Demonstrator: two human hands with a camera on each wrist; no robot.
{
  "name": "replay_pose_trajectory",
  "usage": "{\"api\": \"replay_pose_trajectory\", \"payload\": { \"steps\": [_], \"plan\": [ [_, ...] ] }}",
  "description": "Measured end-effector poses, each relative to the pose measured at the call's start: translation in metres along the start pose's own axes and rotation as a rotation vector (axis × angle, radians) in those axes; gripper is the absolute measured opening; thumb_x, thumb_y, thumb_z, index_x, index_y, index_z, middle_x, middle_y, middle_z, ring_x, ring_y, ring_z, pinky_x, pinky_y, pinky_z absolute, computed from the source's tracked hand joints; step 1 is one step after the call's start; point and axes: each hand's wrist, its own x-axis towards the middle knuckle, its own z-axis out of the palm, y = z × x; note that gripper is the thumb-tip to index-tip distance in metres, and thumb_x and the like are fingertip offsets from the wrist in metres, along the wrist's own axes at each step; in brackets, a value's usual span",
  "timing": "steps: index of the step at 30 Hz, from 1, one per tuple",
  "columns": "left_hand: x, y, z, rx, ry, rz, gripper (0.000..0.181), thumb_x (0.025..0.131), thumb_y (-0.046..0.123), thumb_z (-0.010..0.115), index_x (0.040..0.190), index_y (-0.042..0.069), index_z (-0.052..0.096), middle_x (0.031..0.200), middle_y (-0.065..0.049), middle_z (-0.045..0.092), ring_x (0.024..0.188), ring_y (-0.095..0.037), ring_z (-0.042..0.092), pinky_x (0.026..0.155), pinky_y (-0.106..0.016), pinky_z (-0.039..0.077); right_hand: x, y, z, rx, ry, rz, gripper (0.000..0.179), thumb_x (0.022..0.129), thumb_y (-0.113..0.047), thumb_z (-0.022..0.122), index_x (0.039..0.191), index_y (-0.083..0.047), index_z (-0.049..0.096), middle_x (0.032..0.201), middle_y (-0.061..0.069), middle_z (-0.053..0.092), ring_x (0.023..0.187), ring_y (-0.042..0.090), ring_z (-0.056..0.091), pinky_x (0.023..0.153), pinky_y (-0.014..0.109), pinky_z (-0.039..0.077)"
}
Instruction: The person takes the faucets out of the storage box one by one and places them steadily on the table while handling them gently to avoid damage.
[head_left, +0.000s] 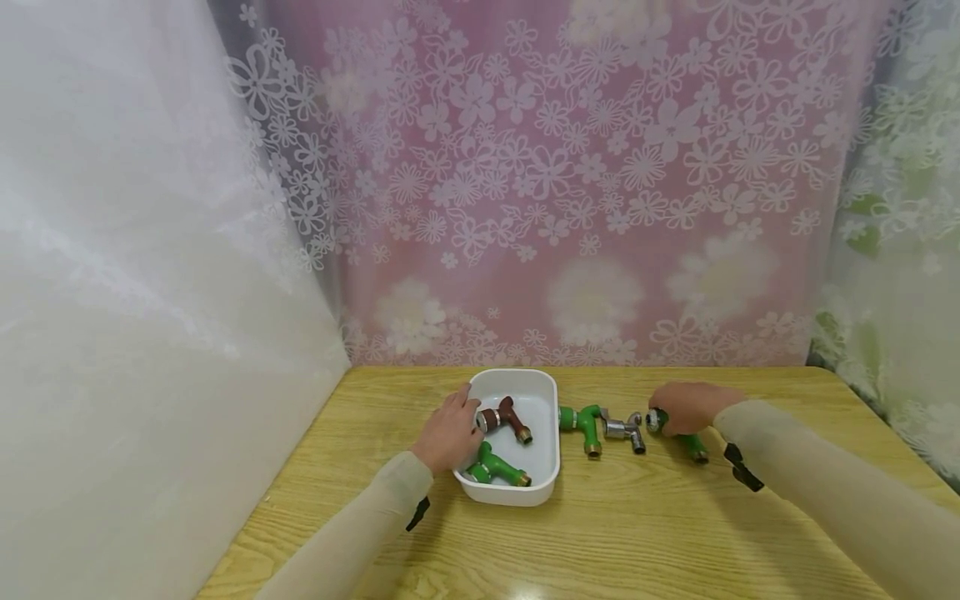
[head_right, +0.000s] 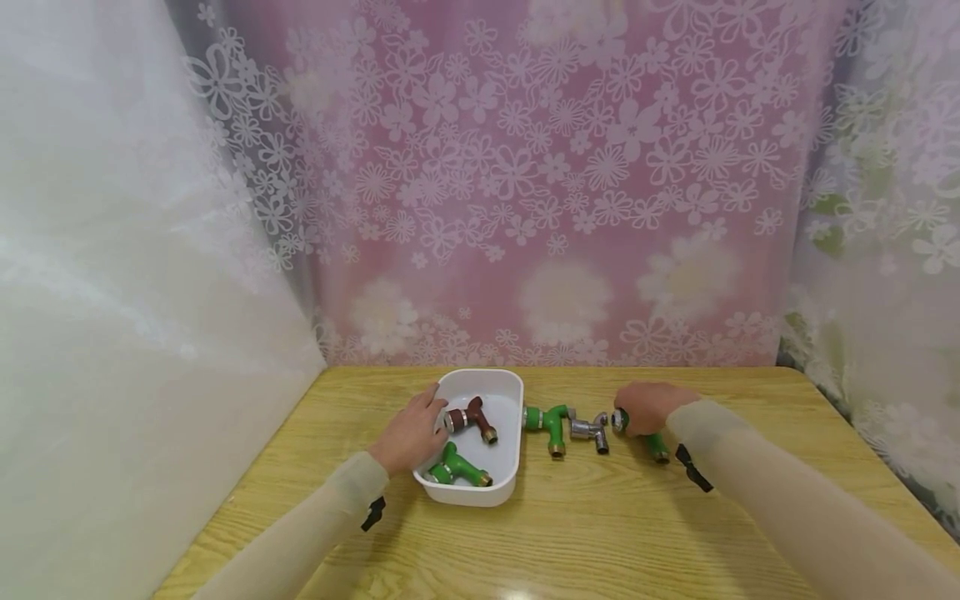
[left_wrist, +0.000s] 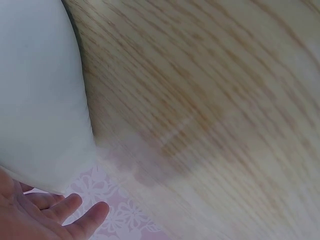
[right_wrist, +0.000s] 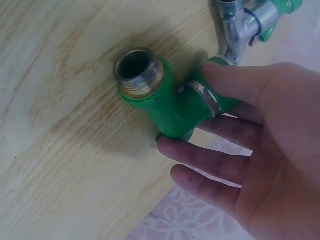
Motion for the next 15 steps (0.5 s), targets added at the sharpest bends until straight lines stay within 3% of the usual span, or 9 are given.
{"api": "replay_pose_trajectory", "payload": {
  "steps": [15],
  "plan": [
    [-0.0015, 0.0008, 0.0000, -0.003, 0.016, 0.009, 0.049, 0.099, 0.028, 0.055, 0.142, 0.004, 0.054, 0.163, -0.019, 0.027, 0.147, -0.034, 0.036, 0.113, -0.051, 0.042, 0.0066, 0.0047, 0.0081, 0.008, 0.057, 0.025, 0.043, 0.092, -0.016, 0.073, 0.131, 0.000, 0.062, 0.130, 0.021, 0.063, 0.117, 0.042, 0.060, 0.091, 0.056, 0.053]
  ]
}}
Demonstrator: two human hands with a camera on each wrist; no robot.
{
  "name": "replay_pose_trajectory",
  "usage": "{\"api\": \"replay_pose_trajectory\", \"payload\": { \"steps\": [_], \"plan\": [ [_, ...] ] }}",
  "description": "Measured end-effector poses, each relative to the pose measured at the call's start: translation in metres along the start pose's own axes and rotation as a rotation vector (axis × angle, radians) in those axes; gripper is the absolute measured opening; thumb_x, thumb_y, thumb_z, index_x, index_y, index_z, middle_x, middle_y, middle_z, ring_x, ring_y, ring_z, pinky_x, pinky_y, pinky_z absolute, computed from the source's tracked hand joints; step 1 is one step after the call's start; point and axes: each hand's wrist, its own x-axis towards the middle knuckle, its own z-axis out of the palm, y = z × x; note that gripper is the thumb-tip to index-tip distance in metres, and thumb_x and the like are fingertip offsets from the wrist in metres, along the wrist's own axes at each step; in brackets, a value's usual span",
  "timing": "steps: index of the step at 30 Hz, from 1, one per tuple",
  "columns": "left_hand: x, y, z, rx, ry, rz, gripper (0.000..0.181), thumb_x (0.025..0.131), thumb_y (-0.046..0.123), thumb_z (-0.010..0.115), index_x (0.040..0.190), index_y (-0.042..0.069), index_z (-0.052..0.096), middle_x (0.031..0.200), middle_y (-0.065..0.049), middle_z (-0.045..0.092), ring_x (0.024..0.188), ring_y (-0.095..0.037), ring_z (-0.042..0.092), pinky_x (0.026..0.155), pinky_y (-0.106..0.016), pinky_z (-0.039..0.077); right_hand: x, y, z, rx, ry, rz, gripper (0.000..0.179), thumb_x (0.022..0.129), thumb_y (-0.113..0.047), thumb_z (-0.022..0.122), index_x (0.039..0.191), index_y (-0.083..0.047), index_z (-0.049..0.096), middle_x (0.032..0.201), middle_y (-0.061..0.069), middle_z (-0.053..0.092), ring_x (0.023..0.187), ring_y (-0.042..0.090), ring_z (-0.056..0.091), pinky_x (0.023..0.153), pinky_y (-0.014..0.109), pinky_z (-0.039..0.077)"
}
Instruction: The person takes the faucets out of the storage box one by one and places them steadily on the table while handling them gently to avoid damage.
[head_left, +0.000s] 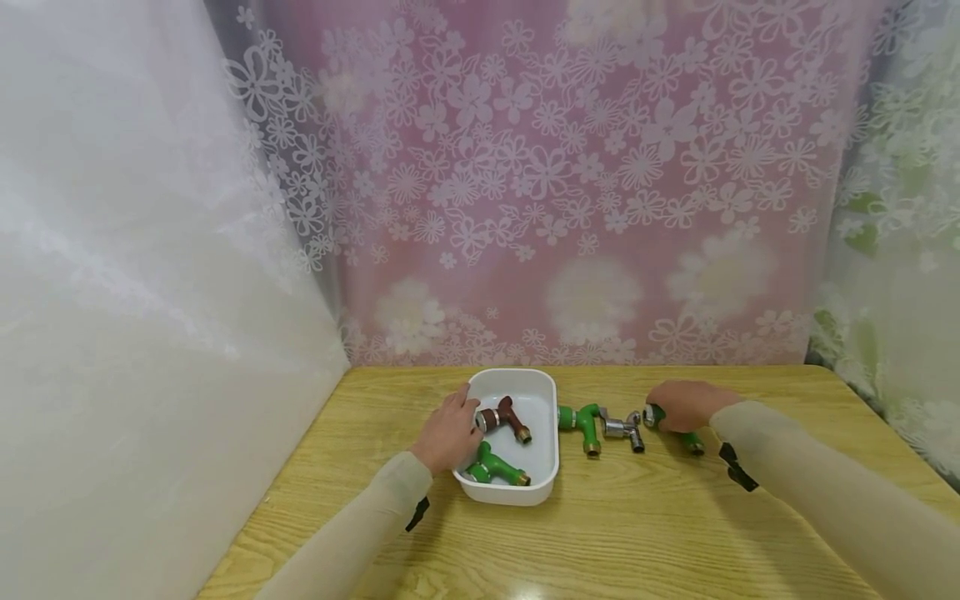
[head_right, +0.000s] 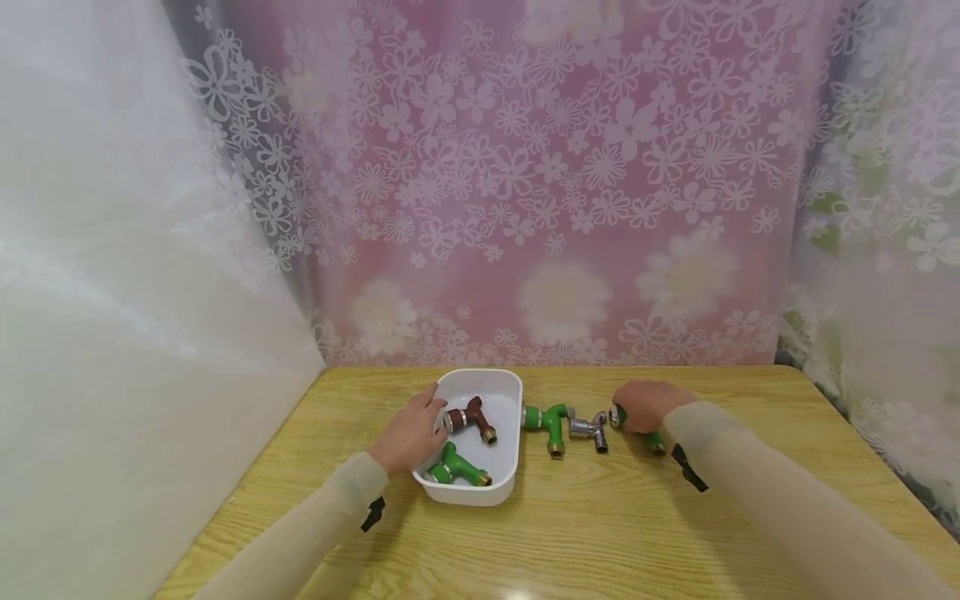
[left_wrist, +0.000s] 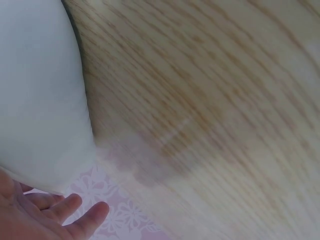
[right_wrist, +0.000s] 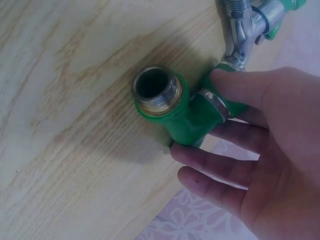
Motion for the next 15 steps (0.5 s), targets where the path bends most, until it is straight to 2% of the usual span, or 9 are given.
{"api": "replay_pose_trajectory", "payload": {
  "steps": [15],
  "plan": [
    [0.0007, -0.0011, 0.0020, -0.006, 0.011, 0.007, 0.049, 0.098, 0.028, 0.056, 0.141, 0.003, 0.054, 0.163, -0.019, 0.028, 0.146, -0.035, 0.037, 0.110, -0.052, 0.044, 0.0008, -0.0024, 0.0013, -0.029, 0.036, -0.021, 0.042, 0.092, -0.014, 0.072, 0.130, 0.000, 0.062, 0.128, 0.022, 0.064, 0.116, 0.043, 0.061, 0.091, 0.057, 0.053]
  ]
}}
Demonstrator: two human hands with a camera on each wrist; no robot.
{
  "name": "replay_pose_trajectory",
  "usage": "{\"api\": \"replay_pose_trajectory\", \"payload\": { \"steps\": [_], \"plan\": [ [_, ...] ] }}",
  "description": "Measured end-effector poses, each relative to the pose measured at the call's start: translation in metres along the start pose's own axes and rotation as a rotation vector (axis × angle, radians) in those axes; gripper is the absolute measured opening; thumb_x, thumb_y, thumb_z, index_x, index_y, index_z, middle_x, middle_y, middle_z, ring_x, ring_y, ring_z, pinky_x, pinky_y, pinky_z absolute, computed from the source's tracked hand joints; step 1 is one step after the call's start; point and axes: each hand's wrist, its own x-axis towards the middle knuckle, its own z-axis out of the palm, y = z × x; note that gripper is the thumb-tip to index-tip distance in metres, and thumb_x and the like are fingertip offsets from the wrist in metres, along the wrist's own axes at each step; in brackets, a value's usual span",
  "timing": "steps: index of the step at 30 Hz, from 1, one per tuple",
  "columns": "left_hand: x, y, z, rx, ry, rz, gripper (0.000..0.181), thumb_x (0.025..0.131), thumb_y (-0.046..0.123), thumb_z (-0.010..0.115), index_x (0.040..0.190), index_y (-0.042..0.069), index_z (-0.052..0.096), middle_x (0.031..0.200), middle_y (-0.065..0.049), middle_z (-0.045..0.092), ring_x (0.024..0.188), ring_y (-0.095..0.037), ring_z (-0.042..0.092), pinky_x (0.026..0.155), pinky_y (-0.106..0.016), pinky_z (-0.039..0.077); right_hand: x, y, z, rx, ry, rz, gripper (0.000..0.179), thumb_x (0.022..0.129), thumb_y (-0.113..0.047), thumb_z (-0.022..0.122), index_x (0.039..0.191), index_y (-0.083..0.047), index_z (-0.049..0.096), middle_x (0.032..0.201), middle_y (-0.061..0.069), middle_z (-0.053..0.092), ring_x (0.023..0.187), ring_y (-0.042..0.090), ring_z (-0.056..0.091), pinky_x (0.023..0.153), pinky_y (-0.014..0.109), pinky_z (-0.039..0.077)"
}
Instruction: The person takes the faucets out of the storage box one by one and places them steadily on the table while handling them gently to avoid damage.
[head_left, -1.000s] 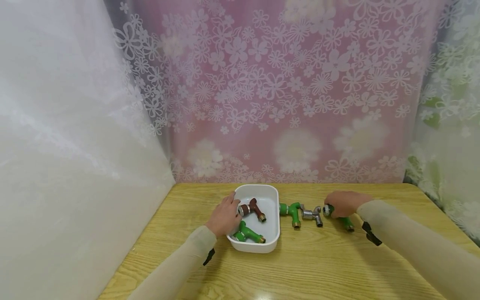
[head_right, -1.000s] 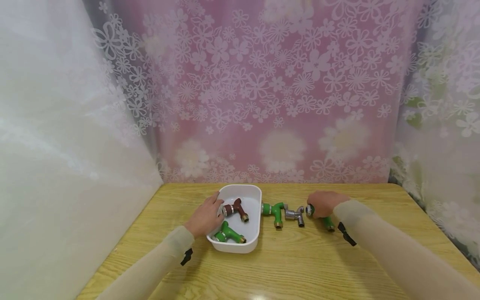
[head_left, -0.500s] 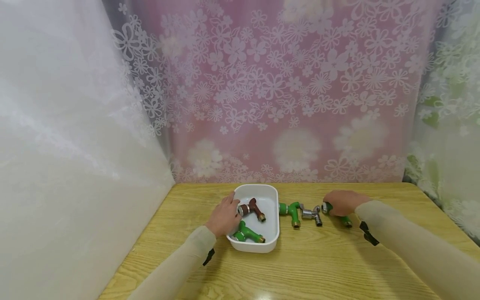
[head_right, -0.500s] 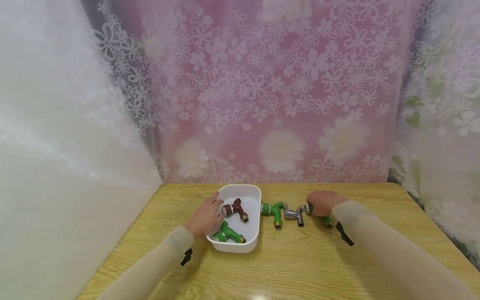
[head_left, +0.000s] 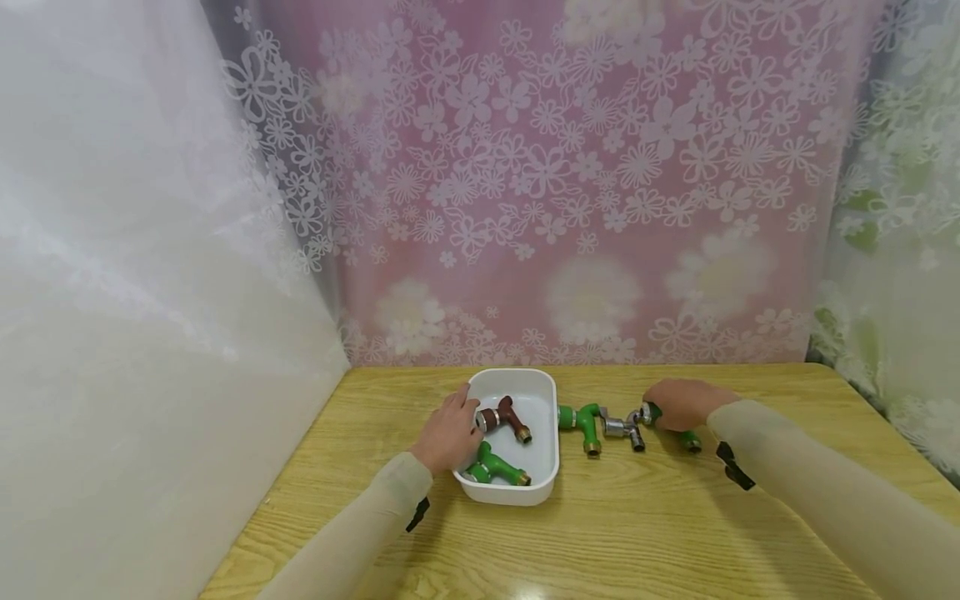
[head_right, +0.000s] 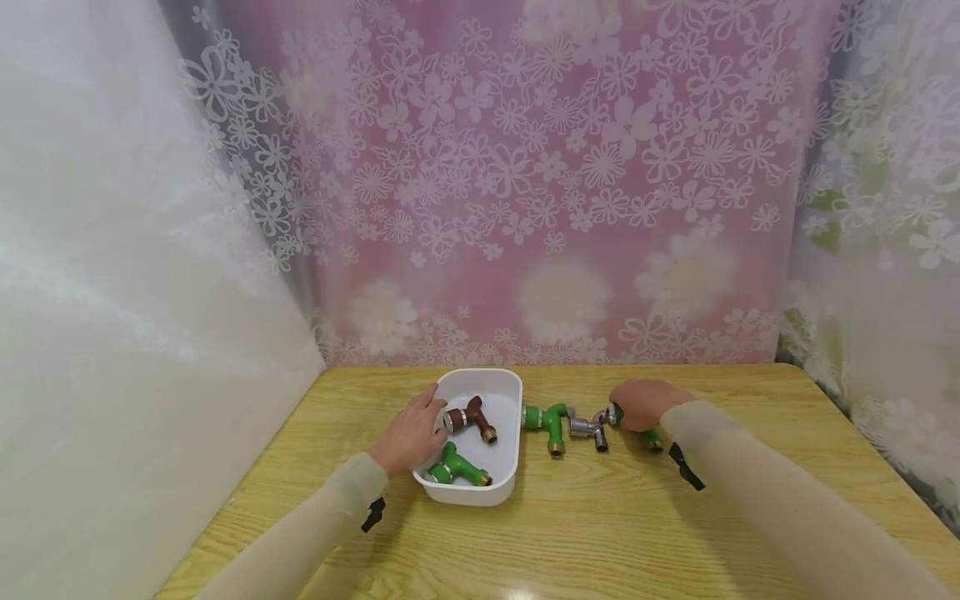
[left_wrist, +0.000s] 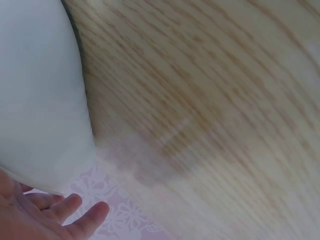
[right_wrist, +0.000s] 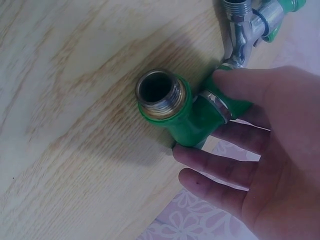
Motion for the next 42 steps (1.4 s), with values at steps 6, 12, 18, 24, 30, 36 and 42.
{"api": "replay_pose_trajectory", "payload": {
  "steps": [6, 12, 18, 24, 30, 36, 42],
  "plan": [
    [0.000, -0.001, 0.000, -0.003, 0.007, 0.008, 0.048, 0.099, 0.028, 0.055, 0.140, 0.004, 0.054, 0.163, -0.018, 0.028, 0.146, -0.035, 0.037, 0.108, -0.053, 0.045, 0.000, 0.000, -0.001, -0.015, -0.004, 0.008, 0.045, 0.092, -0.016, 0.071, 0.132, 0.001, 0.061, 0.131, 0.023, 0.062, 0.119, 0.044, 0.059, 0.093, 0.058, 0.051],
    [0.000, -0.002, 0.001, -0.009, 0.012, 0.009, 0.048, 0.099, 0.027, 0.055, 0.140, 0.004, 0.054, 0.163, -0.019, 0.027, 0.146, -0.035, 0.037, 0.108, -0.053, 0.045, -0.002, -0.001, -0.005, -0.011, 0.001, 0.034, 0.048, 0.091, -0.019, 0.073, 0.134, -0.001, 0.061, 0.134, 0.023, 0.060, 0.120, 0.045, 0.058, 0.091, 0.060, 0.052],
    [-0.001, -0.002, 0.000, -0.009, 0.010, 0.002, 0.048, 0.099, 0.027, 0.055, 0.140, 0.004, 0.054, 0.164, -0.018, 0.027, 0.146, -0.035, 0.037, 0.109, -0.052, 0.045, -0.005, -0.004, -0.011, -0.016, 0.001, 0.038, 0.046, 0.091, -0.018, 0.072, 0.133, -0.002, 0.062, 0.133, 0.023, 0.061, 0.120, 0.044, 0.058, 0.088, 0.058, 0.053],
    [-0.001, -0.001, -0.002, -0.011, 0.009, -0.005, 0.048, 0.099, 0.027, 0.056, 0.141, 0.004, 0.054, 0.164, -0.018, 0.027, 0.146, -0.036, 0.037, 0.110, -0.052, 0.044, -0.003, -0.008, -0.018, -0.049, 0.019, 0.010, 0.044, 0.091, -0.018, 0.072, 0.131, -0.003, 0.063, 0.132, 0.022, 0.062, 0.118, 0.043, 0.059, 0.088, 0.056, 0.053],
    [-0.001, -0.001, -0.002, -0.007, 0.000, -0.006, 0.048, 0.099, 0.027, 0.056, 0.141, 0.004, 0.053, 0.164, -0.017, 0.027, 0.147, -0.035, 0.036, 0.111, -0.052, 0.043, -0.002, -0.023, -0.028, -0.061, 0.024, -0.041, 0.041, 0.092, -0.019, 0.071, 0.130, -0.004, 0.064, 0.131, 0.020, 0.063, 0.118, 0.041, 0.060, 0.091, 0.056, 0.053],
    [-0.001, -0.002, -0.001, 0.002, -0.015, -0.006, 0.049, 0.100, 0.029, 0.055, 0.142, 0.005, 0.053, 0.165, -0.017, 0.025, 0.147, -0.034, 0.035, 0.111, -0.052, 0.043, 0.004, -0.044, -0.035, -0.067, 0.038, -0.082, 0.041, 0.093, -0.022, 0.071, 0.131, -0.008, 0.064, 0.135, 0.019, 0.061, 0.120, 0.039, 0.061, 0.094, 0.055, 0.053],
    [0.000, -0.001, -0.001, -0.003, -0.020, -0.011, 0.049, 0.100, 0.030, 0.054, 0.143, 0.006, 0.052, 0.165, -0.016, 0.025, 0.148, -0.034, 0.035, 0.111, -0.052, 0.043, 0.014, -0.067, -0.041, -0.072, 0.037, -0.104, 0.042, 0.094, -0.026, 0.070, 0.134, -0.013, 0.063, 0.140, 0.016, 0.059, 0.122, 0.037, 0.060, 0.096, 0.056, 0.052]
  ]
}}
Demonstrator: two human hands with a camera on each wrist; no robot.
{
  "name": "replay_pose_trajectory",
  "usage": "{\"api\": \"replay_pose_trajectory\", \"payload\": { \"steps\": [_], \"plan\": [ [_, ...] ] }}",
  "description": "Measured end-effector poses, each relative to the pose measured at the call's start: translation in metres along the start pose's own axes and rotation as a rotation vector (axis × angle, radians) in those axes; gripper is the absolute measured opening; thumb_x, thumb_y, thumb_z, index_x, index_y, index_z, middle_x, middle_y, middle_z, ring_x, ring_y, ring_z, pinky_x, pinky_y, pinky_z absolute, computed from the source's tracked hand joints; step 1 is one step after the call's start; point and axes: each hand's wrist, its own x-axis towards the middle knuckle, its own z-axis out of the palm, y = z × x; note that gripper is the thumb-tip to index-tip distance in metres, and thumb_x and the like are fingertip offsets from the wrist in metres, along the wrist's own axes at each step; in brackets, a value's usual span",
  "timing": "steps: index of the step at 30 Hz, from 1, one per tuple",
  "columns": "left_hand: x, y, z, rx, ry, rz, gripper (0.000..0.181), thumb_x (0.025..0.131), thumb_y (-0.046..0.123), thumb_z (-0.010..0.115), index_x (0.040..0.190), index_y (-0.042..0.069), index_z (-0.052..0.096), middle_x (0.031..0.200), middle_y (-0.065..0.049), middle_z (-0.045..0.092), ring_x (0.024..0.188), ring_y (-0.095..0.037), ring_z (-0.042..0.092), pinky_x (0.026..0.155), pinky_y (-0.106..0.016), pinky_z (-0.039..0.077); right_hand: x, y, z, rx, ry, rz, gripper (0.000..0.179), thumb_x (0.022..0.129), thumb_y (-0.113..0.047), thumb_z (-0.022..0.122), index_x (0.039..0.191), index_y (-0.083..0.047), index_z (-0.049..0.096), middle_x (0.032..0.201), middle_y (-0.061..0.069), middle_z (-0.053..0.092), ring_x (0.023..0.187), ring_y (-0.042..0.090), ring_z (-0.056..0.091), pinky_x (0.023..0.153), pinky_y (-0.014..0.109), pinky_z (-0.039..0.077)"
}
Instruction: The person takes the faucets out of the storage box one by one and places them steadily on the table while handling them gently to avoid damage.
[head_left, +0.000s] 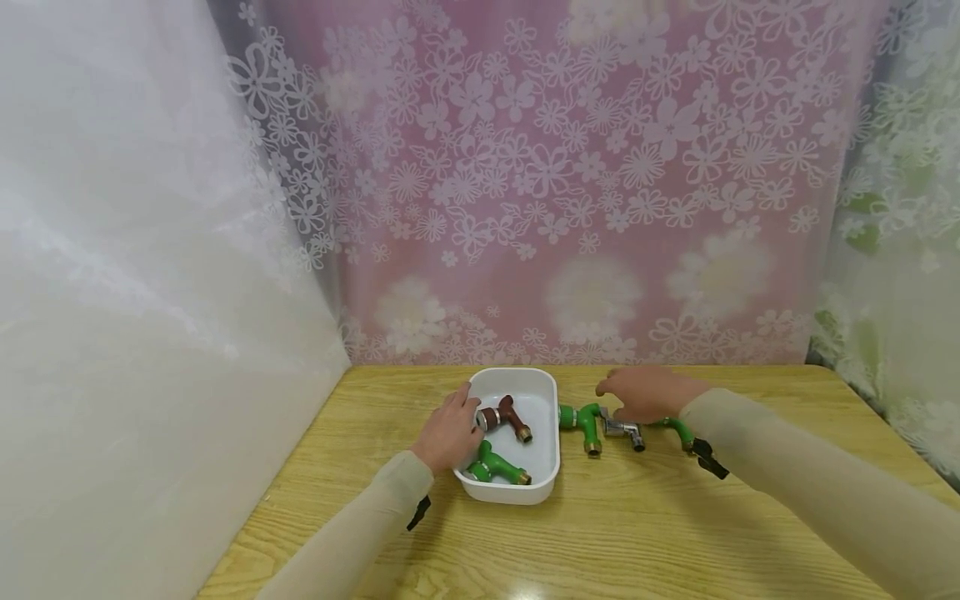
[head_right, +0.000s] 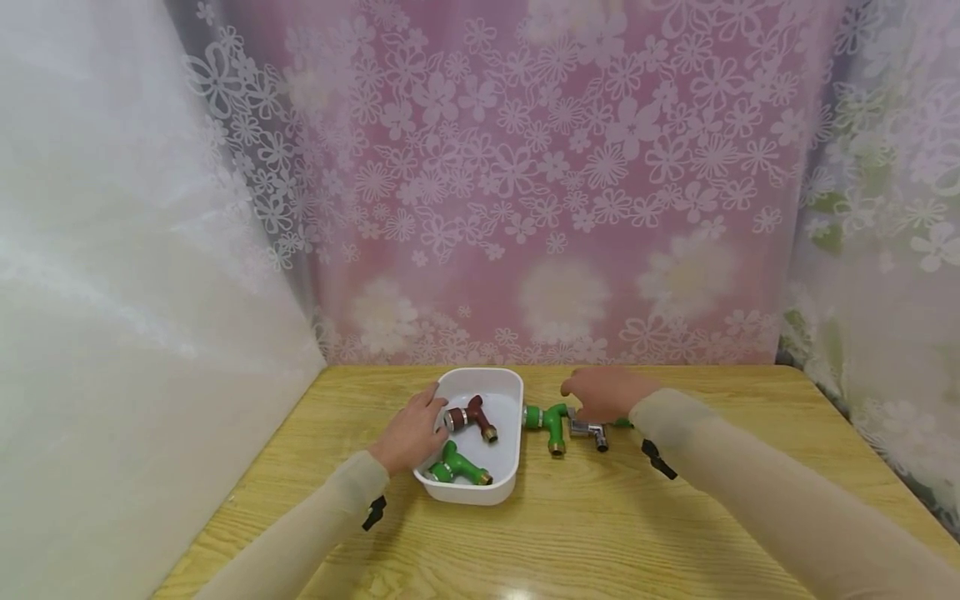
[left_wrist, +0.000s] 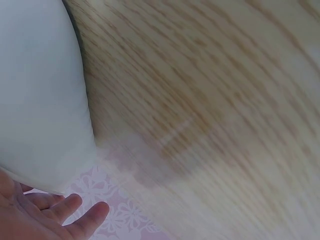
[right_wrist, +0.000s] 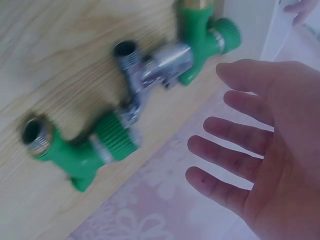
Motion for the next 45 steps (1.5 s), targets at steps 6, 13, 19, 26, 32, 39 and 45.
{"api": "replay_pose_trajectory", "payload": {
  "steps": [6, 13, 19, 26, 32, 39, 45],
  "plan": [
    [-0.001, -0.001, -0.001, 0.001, 0.005, 0.000, 0.048, 0.100, 0.029, 0.055, 0.142, 0.006, 0.053, 0.165, -0.016, 0.026, 0.147, -0.034, 0.036, 0.110, -0.052, 0.044, 0.013, -0.024, -0.011, 0.007, 0.009, -0.039, 0.042, 0.095, -0.026, 0.070, 0.135, -0.014, 0.062, 0.141, 0.016, 0.058, 0.126, 0.037, 0.058, 0.097, 0.056, 0.052],
    [-0.001, 0.000, -0.002, -0.011, -0.001, -0.005, 0.048, 0.100, 0.029, 0.055, 0.142, 0.006, 0.053, 0.165, -0.016, 0.025, 0.147, -0.034, 0.035, 0.111, -0.051, 0.043, 0.034, -0.047, -0.017, 0.020, 0.022, -0.090, 0.043, 0.095, -0.025, 0.071, 0.135, -0.014, 0.063, 0.137, 0.012, 0.061, 0.117, 0.030, 0.064, 0.093, 0.050, 0.055],
    [-0.001, -0.001, -0.001, -0.018, 0.000, -0.015, 0.048, 0.100, 0.030, 0.056, 0.142, 0.008, 0.054, 0.165, -0.015, 0.025, 0.147, -0.033, 0.035, 0.111, -0.052, 0.043, 0.055, -0.066, -0.021, 0.035, -0.005, -0.105, 0.040, 0.097, -0.025, 0.068, 0.136, -0.016, 0.062, 0.137, 0.010, 0.059, 0.116, 0.025, 0.063, 0.093, 0.044, 0.054],
    [-0.001, 0.000, -0.003, -0.027, -0.007, -0.023, 0.048, 0.100, 0.029, 0.055, 0.143, 0.007, 0.053, 0.166, -0.016, 0.024, 0.149, -0.032, 0.033, 0.113, -0.051, 0.042, 0.077, -0.085, -0.025, 0.030, -0.033, -0.115, 0.041, 0.098, -0.026, 0.066, 0.137, -0.015, 0.062, 0.137, 0.009, 0.061, 0.119, 0.024, 0.062, 0.097, 0.043, 0.053],
    [0.001, 0.000, 0.000, -0.010, 0.011, -0.016, 0.048, 0.101, 0.031, 0.055, 0.143, 0.009, 0.053, 0.166, -0.015, 0.024, 0.149, -0.031, 0.033, 0.112, -0.051, 0.043, 0.097, -0.092, -0.025, 0.031, -0.072, -0.117, 0.044, 0.097, -0.027, 0.067, 0.139, -0.015, 0.061, 0.135, 0.007, 0.064, 0.118, 0.022, 0.063, 0.097, 0.043, 0.053],
    [0.001, -0.001, 0.000, -0.013, 0.031, 0.000, 0.047, 0.100, 0.030, 0.055, 0.142, 0.009, 0.054, 0.165, -0.016, 0.026, 0.148, -0.032, 0.035, 0.108, -0.051, 0.046, 0.117, -0.099, -0.024, 0.047, -0.109, -0.123, 0.040, 0.096, -0.024, 0.067, 0.134, -0.014, 0.064, 0.129, 0.005, 0.067, 0.110, 0.020, 0.066, 0.094, 0.043, 0.054],
    [0.001, -0.001, 0.001, -0.012, 0.025, -0.005, 0.047, 0.100, 0.029, 0.056, 0.142, 0.009, 0.054, 0.165, -0.015, 0.026, 0.148, -0.032, 0.035, 0.108, -0.051, 0.046, 0.128, -0.106, -0.023, 0.068, -0.130, -0.124, 0.043, 0.096, -0.021, 0.066, 0.138, -0.012, 0.061, 0.132, 0.007, 0.066, 0.117, 0.021, 0.064, 0.098, 0.042, 0.053]
  ]
}}
